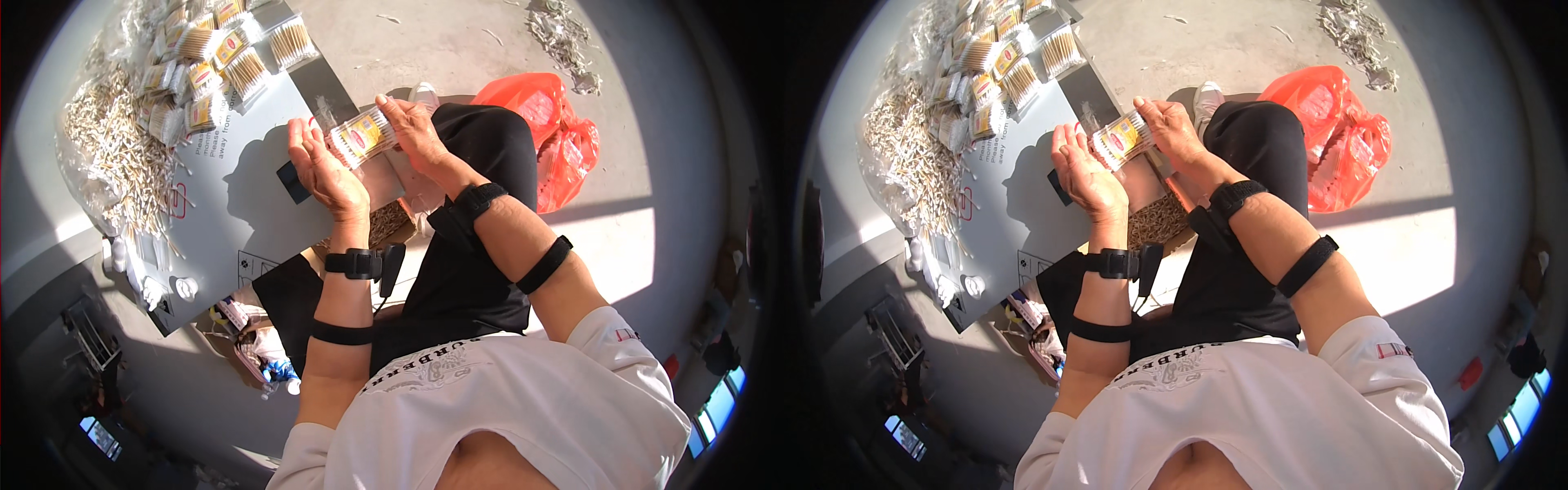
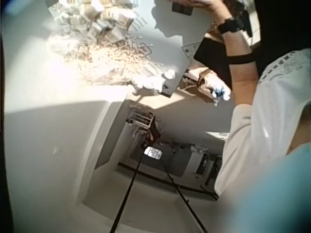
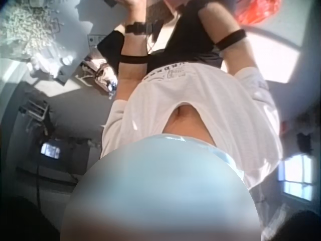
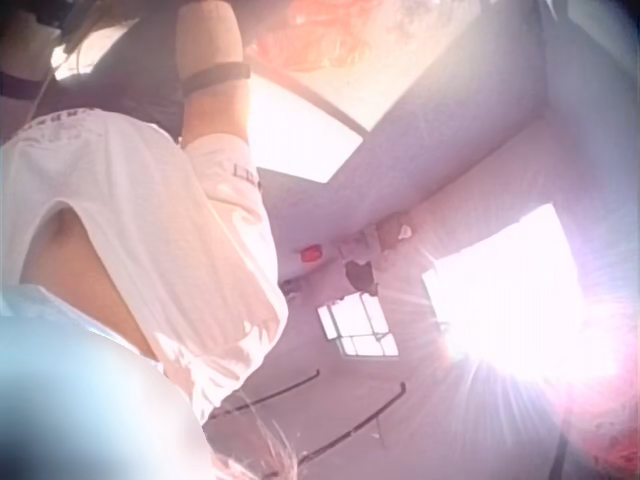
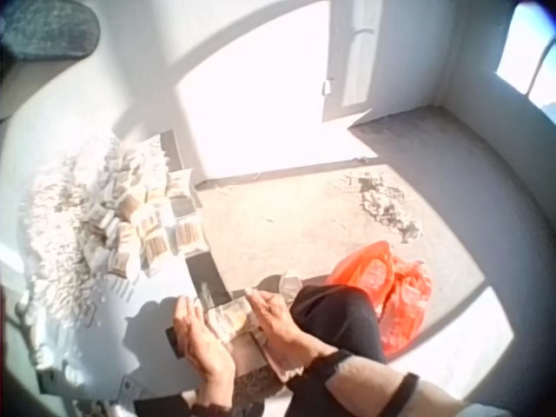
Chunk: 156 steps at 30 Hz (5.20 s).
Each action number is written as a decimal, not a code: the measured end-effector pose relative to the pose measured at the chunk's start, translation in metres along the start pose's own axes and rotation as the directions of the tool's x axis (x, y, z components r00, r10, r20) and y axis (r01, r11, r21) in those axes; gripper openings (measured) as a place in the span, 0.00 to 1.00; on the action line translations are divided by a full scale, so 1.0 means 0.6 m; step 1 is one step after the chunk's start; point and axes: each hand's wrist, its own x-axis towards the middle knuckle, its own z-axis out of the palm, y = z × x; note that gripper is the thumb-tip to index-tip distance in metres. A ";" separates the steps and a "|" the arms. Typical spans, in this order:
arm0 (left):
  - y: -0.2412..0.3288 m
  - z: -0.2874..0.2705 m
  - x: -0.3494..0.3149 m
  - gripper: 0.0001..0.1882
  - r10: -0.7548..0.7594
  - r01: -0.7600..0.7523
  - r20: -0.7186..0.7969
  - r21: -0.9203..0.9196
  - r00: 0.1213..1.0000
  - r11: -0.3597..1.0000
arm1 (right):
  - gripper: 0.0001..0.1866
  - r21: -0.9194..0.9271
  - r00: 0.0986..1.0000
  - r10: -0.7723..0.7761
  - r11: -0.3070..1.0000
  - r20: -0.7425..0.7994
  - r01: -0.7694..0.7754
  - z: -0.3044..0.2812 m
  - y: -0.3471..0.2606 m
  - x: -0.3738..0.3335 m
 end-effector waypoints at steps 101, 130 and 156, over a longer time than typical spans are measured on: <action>-0.005 -0.016 -0.002 0.23 0.117 -0.120 0.035 0.090 0.992 0.989 | 0.09 0.241 0.967 0.249 0.936 0.059 -0.256 -0.038 -0.025 -0.014; 0.035 -0.090 -0.035 0.35 -0.073 -0.483 0.493 0.867 0.867 0.124 | 0.04 0.313 0.970 0.234 0.918 0.065 -0.243 -0.058 -0.005 0.002; 0.035 -0.088 -0.038 0.40 -0.110 -0.419 0.437 0.895 0.893 0.153 | 0.07 0.346 0.960 0.263 0.896 0.096 -0.280 -0.052 -0.005 0.000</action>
